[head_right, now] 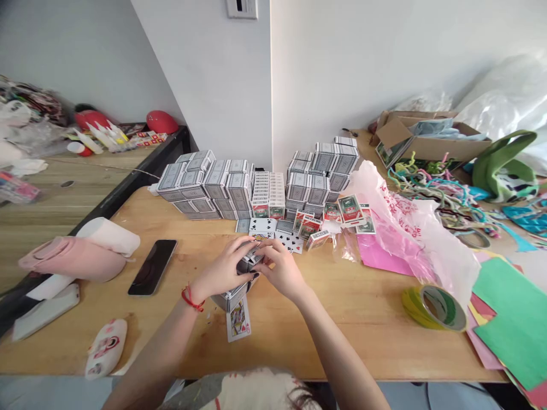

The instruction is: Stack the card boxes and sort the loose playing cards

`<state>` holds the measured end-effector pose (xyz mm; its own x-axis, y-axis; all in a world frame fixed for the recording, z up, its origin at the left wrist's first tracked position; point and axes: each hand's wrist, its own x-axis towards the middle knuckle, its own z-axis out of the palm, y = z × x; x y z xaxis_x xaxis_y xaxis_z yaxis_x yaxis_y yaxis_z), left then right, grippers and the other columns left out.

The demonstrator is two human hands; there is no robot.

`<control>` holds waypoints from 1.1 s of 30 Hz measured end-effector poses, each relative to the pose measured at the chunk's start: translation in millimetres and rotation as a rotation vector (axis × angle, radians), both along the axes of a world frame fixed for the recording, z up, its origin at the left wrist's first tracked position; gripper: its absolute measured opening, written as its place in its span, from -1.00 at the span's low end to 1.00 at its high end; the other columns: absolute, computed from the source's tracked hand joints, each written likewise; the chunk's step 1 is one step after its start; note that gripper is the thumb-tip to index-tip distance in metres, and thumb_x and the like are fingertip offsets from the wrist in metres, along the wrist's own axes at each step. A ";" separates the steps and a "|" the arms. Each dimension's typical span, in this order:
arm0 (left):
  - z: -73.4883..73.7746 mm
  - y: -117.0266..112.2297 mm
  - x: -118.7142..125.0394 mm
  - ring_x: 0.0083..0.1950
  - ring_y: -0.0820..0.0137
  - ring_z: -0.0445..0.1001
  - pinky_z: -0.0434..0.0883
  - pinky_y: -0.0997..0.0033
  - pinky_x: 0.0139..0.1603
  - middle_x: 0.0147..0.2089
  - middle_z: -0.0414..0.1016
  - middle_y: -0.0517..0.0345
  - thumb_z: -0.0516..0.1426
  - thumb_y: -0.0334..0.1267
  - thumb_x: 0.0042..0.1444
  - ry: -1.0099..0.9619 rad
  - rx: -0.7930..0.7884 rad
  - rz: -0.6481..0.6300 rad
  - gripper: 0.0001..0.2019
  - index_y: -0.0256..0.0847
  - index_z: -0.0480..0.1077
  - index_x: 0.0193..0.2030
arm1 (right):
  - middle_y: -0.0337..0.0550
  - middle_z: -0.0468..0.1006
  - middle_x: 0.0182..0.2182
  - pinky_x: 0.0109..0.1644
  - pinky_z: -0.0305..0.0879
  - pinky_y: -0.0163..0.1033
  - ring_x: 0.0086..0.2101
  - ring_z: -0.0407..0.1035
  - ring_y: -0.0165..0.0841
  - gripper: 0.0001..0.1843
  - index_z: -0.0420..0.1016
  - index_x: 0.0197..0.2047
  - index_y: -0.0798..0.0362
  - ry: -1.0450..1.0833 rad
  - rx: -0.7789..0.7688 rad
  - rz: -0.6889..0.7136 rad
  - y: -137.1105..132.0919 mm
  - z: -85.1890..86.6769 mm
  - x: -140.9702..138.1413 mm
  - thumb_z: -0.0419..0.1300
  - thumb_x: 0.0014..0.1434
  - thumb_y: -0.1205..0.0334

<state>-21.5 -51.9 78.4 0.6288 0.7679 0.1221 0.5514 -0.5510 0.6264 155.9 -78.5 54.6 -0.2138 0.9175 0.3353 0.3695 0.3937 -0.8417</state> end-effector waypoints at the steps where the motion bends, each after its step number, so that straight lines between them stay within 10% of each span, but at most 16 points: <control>1: 0.0 -0.3 0.1 0.23 0.17 0.07 0.19 0.11 0.19 0.19 0.05 0.05 0.16 -0.25 -0.06 -0.004 -0.001 0.012 -0.40 -0.04 0.08 0.15 | -0.07 0.36 -0.19 -0.26 0.40 -0.24 -0.37 0.36 -0.41 -0.86 0.42 -0.25 0.01 0.004 0.024 0.004 -0.5 -1.7 -0.1 0.17 0.05 0.29; 12: 0.0 -3.4 4.4 0.20 0.19 0.13 0.20 0.14 0.19 0.17 0.11 0.06 0.17 -0.28 -0.10 -0.038 0.028 0.076 -0.40 -0.08 0.10 0.13 | -0.10 0.41 -0.29 -0.16 0.33 -0.18 -0.25 0.35 -0.31 -0.93 0.44 -0.33 0.00 -0.078 0.136 -0.029 -2.3 0.4 -0.9 0.14 0.09 0.25; 33: -0.8 -6.3 3.9 0.18 0.20 0.14 0.21 0.14 0.17 0.14 0.12 0.01 0.15 -0.27 -0.08 -0.043 0.075 0.118 -0.43 -0.13 0.11 0.11 | -0.11 0.41 -0.20 -0.29 0.40 -0.26 -0.38 0.34 -0.43 -0.66 0.35 -0.17 0.01 0.449 -0.174 -0.313 -11.1 -18.7 -27.8 0.25 -0.08 0.24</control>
